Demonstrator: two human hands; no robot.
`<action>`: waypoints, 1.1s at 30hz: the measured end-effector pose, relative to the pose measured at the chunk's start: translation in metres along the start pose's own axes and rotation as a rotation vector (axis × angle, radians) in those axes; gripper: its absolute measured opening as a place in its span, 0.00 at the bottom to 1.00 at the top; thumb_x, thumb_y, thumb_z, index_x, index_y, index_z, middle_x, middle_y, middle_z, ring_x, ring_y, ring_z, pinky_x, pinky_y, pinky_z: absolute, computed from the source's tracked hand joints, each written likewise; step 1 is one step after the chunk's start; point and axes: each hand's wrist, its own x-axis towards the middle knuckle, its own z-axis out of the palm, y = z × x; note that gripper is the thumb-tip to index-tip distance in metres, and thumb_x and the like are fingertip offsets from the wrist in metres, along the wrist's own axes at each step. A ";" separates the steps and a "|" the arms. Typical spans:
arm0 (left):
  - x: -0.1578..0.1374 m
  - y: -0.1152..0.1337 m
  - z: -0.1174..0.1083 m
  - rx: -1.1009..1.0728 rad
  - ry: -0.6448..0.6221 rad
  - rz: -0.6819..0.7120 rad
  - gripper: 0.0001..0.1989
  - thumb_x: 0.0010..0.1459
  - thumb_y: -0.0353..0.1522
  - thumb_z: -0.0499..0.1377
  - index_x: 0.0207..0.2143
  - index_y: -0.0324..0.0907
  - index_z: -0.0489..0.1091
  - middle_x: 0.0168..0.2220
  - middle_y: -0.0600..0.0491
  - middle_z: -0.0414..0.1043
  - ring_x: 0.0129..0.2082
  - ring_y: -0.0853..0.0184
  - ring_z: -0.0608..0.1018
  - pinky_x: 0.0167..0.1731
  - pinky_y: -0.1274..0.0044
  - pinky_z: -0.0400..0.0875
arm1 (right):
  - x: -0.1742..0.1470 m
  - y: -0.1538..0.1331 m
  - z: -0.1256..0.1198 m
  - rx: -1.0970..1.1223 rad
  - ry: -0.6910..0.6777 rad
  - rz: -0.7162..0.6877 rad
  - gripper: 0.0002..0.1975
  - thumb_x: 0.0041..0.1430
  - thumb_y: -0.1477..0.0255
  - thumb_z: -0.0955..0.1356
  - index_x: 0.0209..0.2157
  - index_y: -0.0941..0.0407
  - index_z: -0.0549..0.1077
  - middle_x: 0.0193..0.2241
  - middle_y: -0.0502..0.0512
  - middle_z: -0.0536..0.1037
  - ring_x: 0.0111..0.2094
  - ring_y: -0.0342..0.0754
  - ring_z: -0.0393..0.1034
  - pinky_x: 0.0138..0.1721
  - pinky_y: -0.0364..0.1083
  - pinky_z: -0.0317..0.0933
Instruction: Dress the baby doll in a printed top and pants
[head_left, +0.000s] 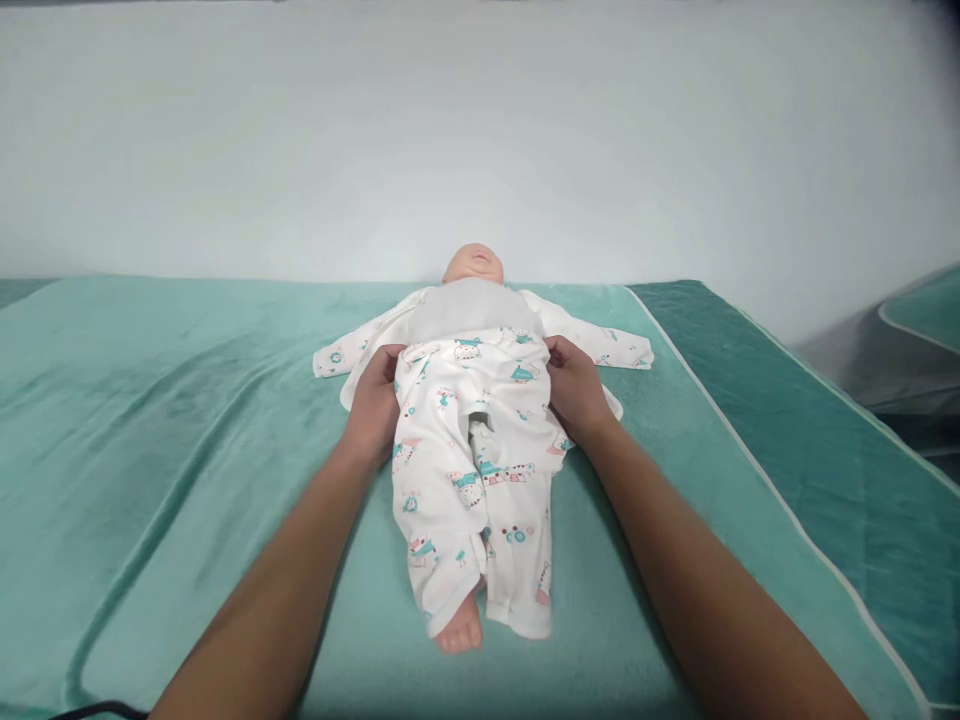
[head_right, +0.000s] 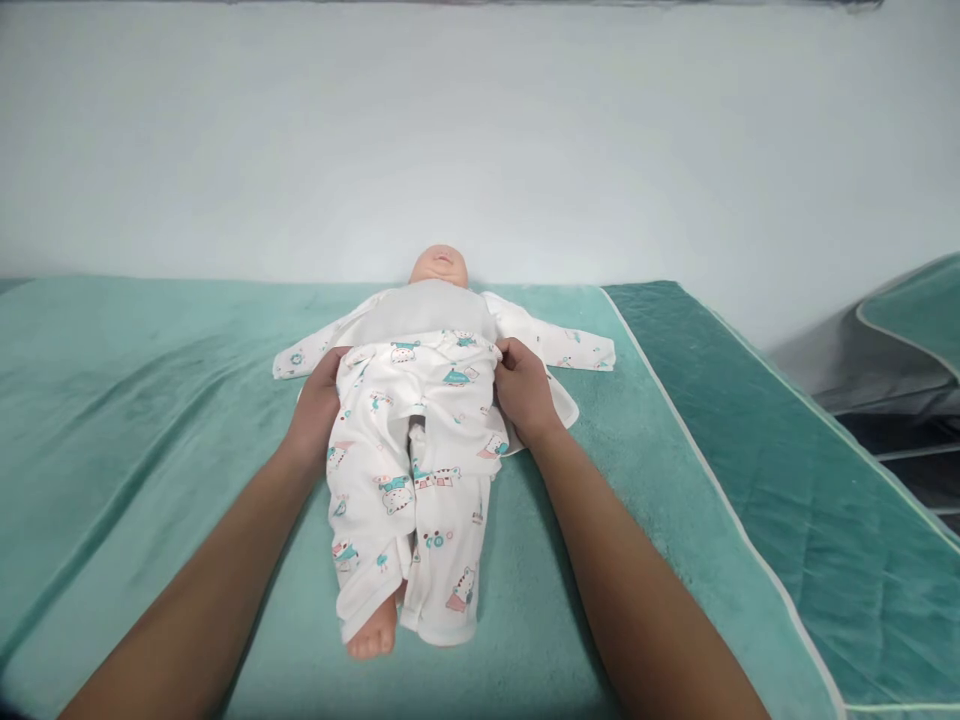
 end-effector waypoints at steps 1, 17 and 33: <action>0.001 -0.002 -0.001 -0.013 0.001 -0.001 0.10 0.48 0.35 0.63 0.35 0.45 0.71 0.36 0.54 0.76 0.38 0.63 0.75 0.36 0.74 0.71 | 0.000 0.001 0.000 0.062 0.009 0.001 0.06 0.47 0.73 0.68 0.31 0.53 0.69 0.29 0.47 0.73 0.31 0.45 0.66 0.34 0.45 0.61; 0.009 -0.008 -0.014 0.188 -0.266 0.348 0.08 0.57 0.37 0.62 0.37 0.46 0.67 0.64 0.49 0.60 0.67 0.58 0.60 0.63 0.61 0.59 | -0.003 -0.021 -0.013 -0.106 -0.188 -0.223 0.08 0.55 0.67 0.72 0.35 0.51 0.71 0.41 0.51 0.67 0.41 0.47 0.63 0.42 0.47 0.61; 0.009 0.001 -0.015 0.372 -0.339 0.367 0.13 0.65 0.39 0.52 0.29 0.44 0.64 0.63 0.51 0.61 0.65 0.59 0.62 0.65 0.64 0.55 | -0.006 -0.024 -0.021 -0.268 -0.268 -0.284 0.12 0.57 0.63 0.72 0.26 0.53 0.68 0.44 0.55 0.66 0.50 0.52 0.63 0.45 0.51 0.63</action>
